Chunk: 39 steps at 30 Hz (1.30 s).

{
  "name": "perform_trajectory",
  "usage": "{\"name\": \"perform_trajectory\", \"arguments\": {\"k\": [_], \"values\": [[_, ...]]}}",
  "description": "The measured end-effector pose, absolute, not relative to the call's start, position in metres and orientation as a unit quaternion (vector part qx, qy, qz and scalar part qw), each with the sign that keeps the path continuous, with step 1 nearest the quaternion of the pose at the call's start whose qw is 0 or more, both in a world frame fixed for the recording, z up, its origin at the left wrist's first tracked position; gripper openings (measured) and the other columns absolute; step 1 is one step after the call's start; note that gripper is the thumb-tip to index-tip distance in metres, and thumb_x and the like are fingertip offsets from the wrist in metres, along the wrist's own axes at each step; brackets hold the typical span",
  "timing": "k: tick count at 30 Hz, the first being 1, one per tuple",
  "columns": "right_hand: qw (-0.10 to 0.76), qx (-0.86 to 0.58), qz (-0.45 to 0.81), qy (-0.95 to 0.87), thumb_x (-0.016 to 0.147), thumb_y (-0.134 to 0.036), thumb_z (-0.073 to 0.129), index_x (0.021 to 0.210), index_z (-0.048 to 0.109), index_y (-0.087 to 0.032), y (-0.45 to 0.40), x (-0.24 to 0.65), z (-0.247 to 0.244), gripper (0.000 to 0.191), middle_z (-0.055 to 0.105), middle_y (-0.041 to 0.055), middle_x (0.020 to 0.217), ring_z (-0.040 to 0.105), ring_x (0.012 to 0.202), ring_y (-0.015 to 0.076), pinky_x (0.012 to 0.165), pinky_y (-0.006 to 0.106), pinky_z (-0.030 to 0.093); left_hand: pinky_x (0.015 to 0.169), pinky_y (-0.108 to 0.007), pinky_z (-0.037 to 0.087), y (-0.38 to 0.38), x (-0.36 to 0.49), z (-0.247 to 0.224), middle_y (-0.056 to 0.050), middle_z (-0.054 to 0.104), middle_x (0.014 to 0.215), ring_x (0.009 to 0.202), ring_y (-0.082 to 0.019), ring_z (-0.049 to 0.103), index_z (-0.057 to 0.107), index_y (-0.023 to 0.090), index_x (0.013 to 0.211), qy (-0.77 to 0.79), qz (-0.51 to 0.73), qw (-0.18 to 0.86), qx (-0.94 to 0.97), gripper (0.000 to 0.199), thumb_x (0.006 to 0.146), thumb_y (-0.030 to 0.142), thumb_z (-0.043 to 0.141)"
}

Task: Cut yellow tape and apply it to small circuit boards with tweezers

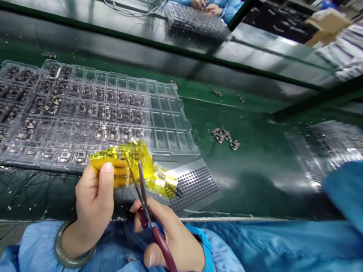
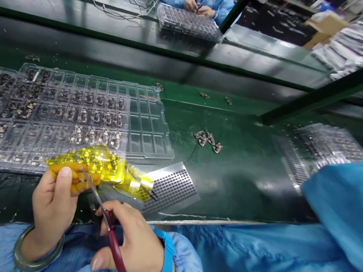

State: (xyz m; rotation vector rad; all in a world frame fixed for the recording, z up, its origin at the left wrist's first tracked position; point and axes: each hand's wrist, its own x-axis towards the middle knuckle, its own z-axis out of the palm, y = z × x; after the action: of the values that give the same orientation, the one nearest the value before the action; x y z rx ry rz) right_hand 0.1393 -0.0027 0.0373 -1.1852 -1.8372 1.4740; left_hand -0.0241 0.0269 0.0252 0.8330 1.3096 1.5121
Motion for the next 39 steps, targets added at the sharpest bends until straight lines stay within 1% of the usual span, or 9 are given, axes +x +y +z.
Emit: {"name": "perform_trajectory", "arguments": {"k": [5, 9, 15, 20, 23, 27, 34, 39], "values": [[0.229, -0.425, 0.534, -0.694, 0.062, -0.092, 0.052, 0.110, 0.054, -0.018, -0.004, 0.141, 0.037, 0.088, 0.067, 0.0064, 0.083, 0.059, 0.071, 0.0222, 0.069, 0.035, 0.049, 0.069, -0.027, 0.062, 0.028, -0.028, 0.027, -0.004, 0.076, 0.086, 0.075, -0.018, 0.075, 0.062, 0.017, 0.098, 0.553, 0.595, 0.460, 0.358, 0.028, 0.093, 0.044, 0.058], [0.210, -0.437, 0.516, -0.706, 0.062, -0.092, 0.052, 0.109, 0.055, -0.019, -0.005, 0.140, 0.039, 0.087, 0.066, 0.0075, 0.086, 0.060, 0.074, 0.0239, 0.071, 0.037, 0.050, 0.069, -0.026, 0.060, 0.028, -0.030, 0.028, -0.004, 0.076, 0.086, 0.074, -0.017, 0.074, 0.064, 0.017, 0.096, 0.574, 0.586, 0.426, 0.382, 0.029, 0.094, 0.044, 0.055], [0.206, -0.454, 0.548, -0.671, 0.064, -0.092, 0.051, 0.110, 0.054, -0.018, -0.004, 0.137, 0.040, 0.087, 0.066, 0.0068, 0.083, 0.060, 0.073, 0.0229, 0.070, 0.036, 0.049, 0.068, -0.019, 0.055, 0.027, -0.032, 0.033, -0.001, 0.075, 0.081, 0.073, -0.013, 0.072, 0.067, 0.019, 0.089, 0.603, 0.543, 0.342, 0.475, 0.022, 0.096, 0.035, 0.054], [0.219, -0.451, 0.574, -0.648, 0.064, -0.091, 0.053, 0.110, 0.055, -0.018, -0.002, 0.137, 0.040, 0.086, 0.066, 0.0052, 0.079, 0.059, 0.071, 0.0211, 0.068, 0.033, 0.047, 0.066, -0.017, 0.053, 0.028, -0.033, 0.037, 0.001, 0.075, 0.079, 0.071, -0.010, 0.071, 0.066, 0.019, 0.088, 0.612, 0.528, 0.314, 0.499, 0.018, 0.096, 0.029, 0.053], [0.227, -0.449, 0.578, -0.643, 0.065, -0.089, 0.054, 0.108, 0.055, -0.018, -0.001, 0.135, 0.041, 0.084, 0.065, 0.0045, 0.078, 0.059, 0.070, 0.0199, 0.068, 0.032, 0.047, 0.065, -0.016, 0.052, 0.027, -0.033, 0.035, 0.003, 0.073, 0.076, 0.069, -0.010, 0.069, 0.065, 0.020, 0.087, 0.615, 0.524, 0.319, 0.495, 0.018, 0.096, 0.030, 0.054], [0.245, -0.441, 0.580, -0.639, 0.067, -0.087, 0.056, 0.107, 0.055, -0.018, 0.000, 0.133, 0.041, 0.079, 0.064, 0.0024, 0.075, 0.059, 0.067, 0.0178, 0.068, 0.031, 0.047, 0.069, -0.019, 0.053, 0.024, -0.033, 0.031, 0.002, 0.074, 0.081, 0.072, -0.011, 0.069, 0.066, 0.021, 0.091, 0.607, 0.524, 0.350, 0.484, 0.019, 0.097, 0.034, 0.053], [0.263, -0.443, 0.606, -0.606, 0.067, -0.083, 0.061, 0.104, 0.056, -0.018, -0.001, 0.132, 0.041, 0.075, 0.061, 0.0000, 0.070, 0.055, 0.061, 0.0153, 0.062, 0.028, 0.045, 0.072, -0.022, 0.055, 0.025, -0.032, 0.032, -0.001, 0.075, 0.085, 0.076, -0.013, 0.071, 0.067, 0.021, 0.093, 0.596, 0.535, 0.377, 0.465, 0.024, 0.097, 0.038, 0.052], [0.275, -0.453, 0.640, -0.556, 0.063, -0.081, 0.068, 0.099, 0.056, -0.018, -0.003, 0.130, 0.041, 0.074, 0.058, -0.0026, 0.062, 0.050, 0.056, 0.0136, 0.057, 0.026, 0.042, 0.074, -0.026, 0.057, 0.024, -0.032, 0.031, -0.004, 0.075, 0.090, 0.079, -0.016, 0.072, 0.066, 0.019, 0.095, 0.596, 0.536, 0.396, 0.449, 0.027, 0.098, 0.041, 0.050]]}}
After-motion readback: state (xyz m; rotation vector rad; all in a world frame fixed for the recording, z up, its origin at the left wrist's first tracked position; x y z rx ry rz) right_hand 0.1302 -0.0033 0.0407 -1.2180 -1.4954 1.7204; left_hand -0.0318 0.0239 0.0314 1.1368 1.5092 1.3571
